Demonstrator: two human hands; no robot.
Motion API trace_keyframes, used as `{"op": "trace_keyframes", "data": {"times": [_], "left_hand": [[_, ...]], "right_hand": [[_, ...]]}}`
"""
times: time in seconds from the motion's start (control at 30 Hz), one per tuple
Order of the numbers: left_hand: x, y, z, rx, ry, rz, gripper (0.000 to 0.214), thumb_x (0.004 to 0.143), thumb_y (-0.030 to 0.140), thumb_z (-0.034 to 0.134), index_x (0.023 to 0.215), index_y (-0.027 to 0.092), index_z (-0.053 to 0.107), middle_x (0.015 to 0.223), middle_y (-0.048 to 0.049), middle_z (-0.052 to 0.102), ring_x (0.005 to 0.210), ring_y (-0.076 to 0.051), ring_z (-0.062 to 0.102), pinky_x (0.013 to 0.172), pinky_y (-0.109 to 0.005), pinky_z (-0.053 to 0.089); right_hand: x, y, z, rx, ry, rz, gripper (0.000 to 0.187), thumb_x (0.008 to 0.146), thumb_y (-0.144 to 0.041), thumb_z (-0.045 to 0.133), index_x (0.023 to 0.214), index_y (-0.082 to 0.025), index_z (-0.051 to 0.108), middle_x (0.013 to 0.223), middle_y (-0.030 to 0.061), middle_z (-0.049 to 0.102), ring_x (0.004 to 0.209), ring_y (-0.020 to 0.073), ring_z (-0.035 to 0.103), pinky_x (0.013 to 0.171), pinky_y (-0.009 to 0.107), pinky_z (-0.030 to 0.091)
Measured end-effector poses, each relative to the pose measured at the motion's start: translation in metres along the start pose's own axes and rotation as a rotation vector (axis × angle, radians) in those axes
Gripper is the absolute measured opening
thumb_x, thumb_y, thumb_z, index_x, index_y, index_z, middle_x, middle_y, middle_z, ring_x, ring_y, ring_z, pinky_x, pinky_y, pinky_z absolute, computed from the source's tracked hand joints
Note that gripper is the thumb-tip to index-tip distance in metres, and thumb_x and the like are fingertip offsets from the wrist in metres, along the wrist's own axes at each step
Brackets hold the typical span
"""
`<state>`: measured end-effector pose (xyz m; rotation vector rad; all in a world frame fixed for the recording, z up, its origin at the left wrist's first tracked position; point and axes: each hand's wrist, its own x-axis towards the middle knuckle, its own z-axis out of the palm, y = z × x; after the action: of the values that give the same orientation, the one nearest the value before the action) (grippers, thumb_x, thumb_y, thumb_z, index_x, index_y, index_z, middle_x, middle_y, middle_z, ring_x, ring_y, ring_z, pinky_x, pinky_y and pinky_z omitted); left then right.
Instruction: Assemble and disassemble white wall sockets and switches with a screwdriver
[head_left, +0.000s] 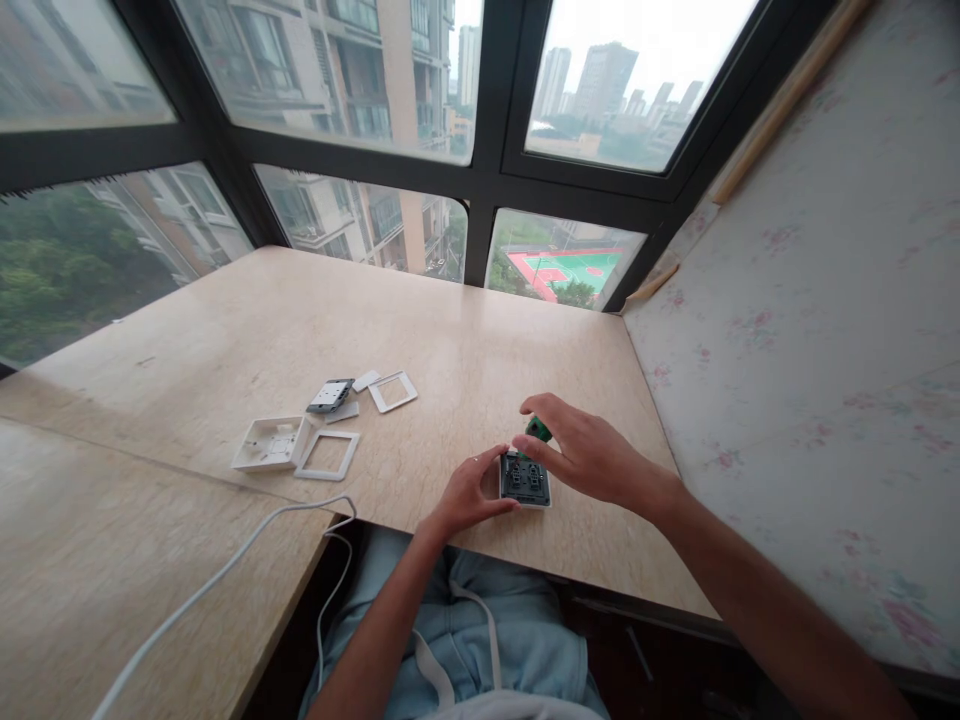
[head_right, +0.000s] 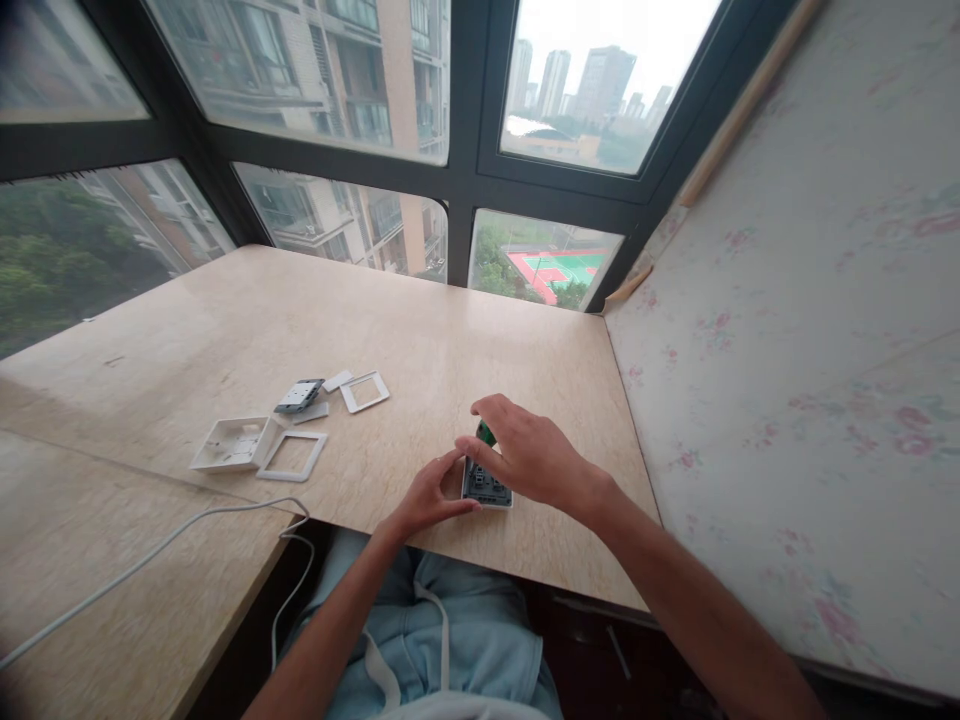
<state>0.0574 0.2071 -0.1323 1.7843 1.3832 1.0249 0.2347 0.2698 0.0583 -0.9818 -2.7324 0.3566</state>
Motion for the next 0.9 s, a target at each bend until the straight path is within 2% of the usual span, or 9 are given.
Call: {"op": "trace_keyframes", "data": {"times": [0.1, 0.23, 0.3, 0.4, 0.47, 0.6, 0.7, 0.77, 0.9], "left_hand": [[0.000, 0.000, 0.000, -0.002, -0.009, 0.034, 0.088, 0.069, 0.052, 0.079, 0.143, 0.026, 0.039, 0.140, -0.0117, 0.052, 0.124, -0.031, 0.052, 0.104, -0.049, 0.041], [0.002, 0.003, 0.000, -0.066, 0.044, 0.132, 0.077, 0.072, 0.048, 0.077, 0.139, 0.026, 0.046, 0.146, -0.0130, 0.044, 0.135, -0.031, 0.040, 0.110, -0.052, 0.035], [0.005, 0.014, -0.002, -0.129, 0.151, 0.152, 0.062, 0.079, 0.043, 0.073, 0.134, 0.026, 0.051, 0.144, -0.0128, 0.046, 0.135, -0.029, 0.041, 0.110, -0.052, 0.035], [0.013, 0.047, -0.010, -0.181, 0.308, 0.207, 0.050, 0.083, 0.034, 0.070, 0.129, 0.024, 0.054, 0.133, -0.0132, 0.054, 0.126, -0.027, 0.049, 0.103, -0.048, 0.042], [0.020, 0.072, -0.015, -0.177, 0.349, 0.280, 0.047, 0.082, 0.029, 0.069, 0.125, 0.022, 0.055, 0.123, -0.0128, 0.058, 0.110, -0.023, 0.058, 0.087, -0.039, 0.051], [0.032, 0.108, -0.021, -0.044, 0.439, 0.292, 0.033, 0.076, 0.018, 0.067, 0.108, 0.019, 0.057, 0.097, -0.0055, 0.061, 0.085, -0.017, 0.059, 0.072, -0.030, 0.050], [0.036, 0.114, -0.020, 0.026, 0.491, 0.268, 0.021, 0.076, 0.017, 0.068, 0.094, 0.019, 0.057, 0.088, -0.0034, 0.061, 0.077, -0.015, 0.058, 0.067, -0.028, 0.049], [0.036, 0.114, -0.019, 0.015, 0.490, 0.262, 0.021, 0.077, 0.021, 0.071, 0.094, 0.019, 0.058, 0.086, -0.0026, 0.062, 0.075, -0.014, 0.060, 0.065, -0.027, 0.049], [0.031, 0.113, -0.021, -0.077, 0.487, 0.214, 0.037, 0.076, 0.029, 0.076, 0.106, 0.021, 0.056, 0.089, -0.0019, 0.066, 0.075, -0.014, 0.063, 0.068, -0.028, 0.053]], "right_hand": [[-0.005, 0.002, -0.001, 0.170, -0.034, -0.067, 0.043, 0.090, -0.022, 0.046, 0.132, -0.022, 0.040, 0.139, 0.0121, 0.049, 0.123, 0.0237, 0.053, 0.095, 0.039, 0.048], [-0.009, 0.006, 0.004, 0.308, -0.044, -0.078, 0.051, 0.086, -0.014, 0.045, 0.136, -0.021, 0.039, 0.144, 0.0107, 0.045, 0.134, 0.0220, 0.044, 0.108, 0.043, 0.040], [-0.009, 0.007, 0.006, 0.355, -0.042, -0.072, 0.049, 0.088, -0.015, 0.046, 0.136, -0.021, 0.042, 0.141, 0.0102, 0.050, 0.131, 0.0217, 0.047, 0.108, 0.044, 0.042], [-0.008, 0.008, 0.008, 0.407, -0.033, -0.103, 0.047, 0.089, -0.018, 0.049, 0.135, -0.022, 0.046, 0.138, 0.0096, 0.054, 0.129, 0.0220, 0.049, 0.108, 0.045, 0.042], [-0.007, 0.008, 0.009, 0.423, -0.003, -0.151, 0.048, 0.089, -0.019, 0.051, 0.137, -0.023, 0.046, 0.143, 0.0097, 0.050, 0.134, 0.0229, 0.044, 0.112, 0.047, 0.038], [-0.006, 0.012, 0.010, 0.442, 0.021, -0.179, 0.051, 0.093, -0.024, 0.050, 0.143, -0.024, 0.041, 0.151, 0.0083, 0.040, 0.142, 0.0230, 0.032, 0.117, 0.049, 0.029], [-0.009, 0.017, 0.012, 0.529, -0.030, -0.166, 0.062, 0.094, -0.035, 0.054, 0.150, -0.028, 0.029, 0.156, 0.0059, 0.031, 0.144, 0.0229, 0.027, 0.118, 0.048, 0.026], [-0.014, 0.023, 0.019, 0.585, -0.047, -0.133, 0.078, 0.090, -0.044, 0.060, 0.153, -0.029, 0.018, 0.159, 0.0060, 0.023, 0.146, 0.0245, 0.023, 0.118, 0.048, 0.025], [-0.029, 0.045, 0.055, 0.529, 0.030, 0.011, 0.107, 0.074, -0.056, 0.073, 0.155, -0.028, 0.009, 0.160, 0.0100, 0.016, 0.147, 0.0294, 0.016, 0.118, 0.052, 0.022]]}}
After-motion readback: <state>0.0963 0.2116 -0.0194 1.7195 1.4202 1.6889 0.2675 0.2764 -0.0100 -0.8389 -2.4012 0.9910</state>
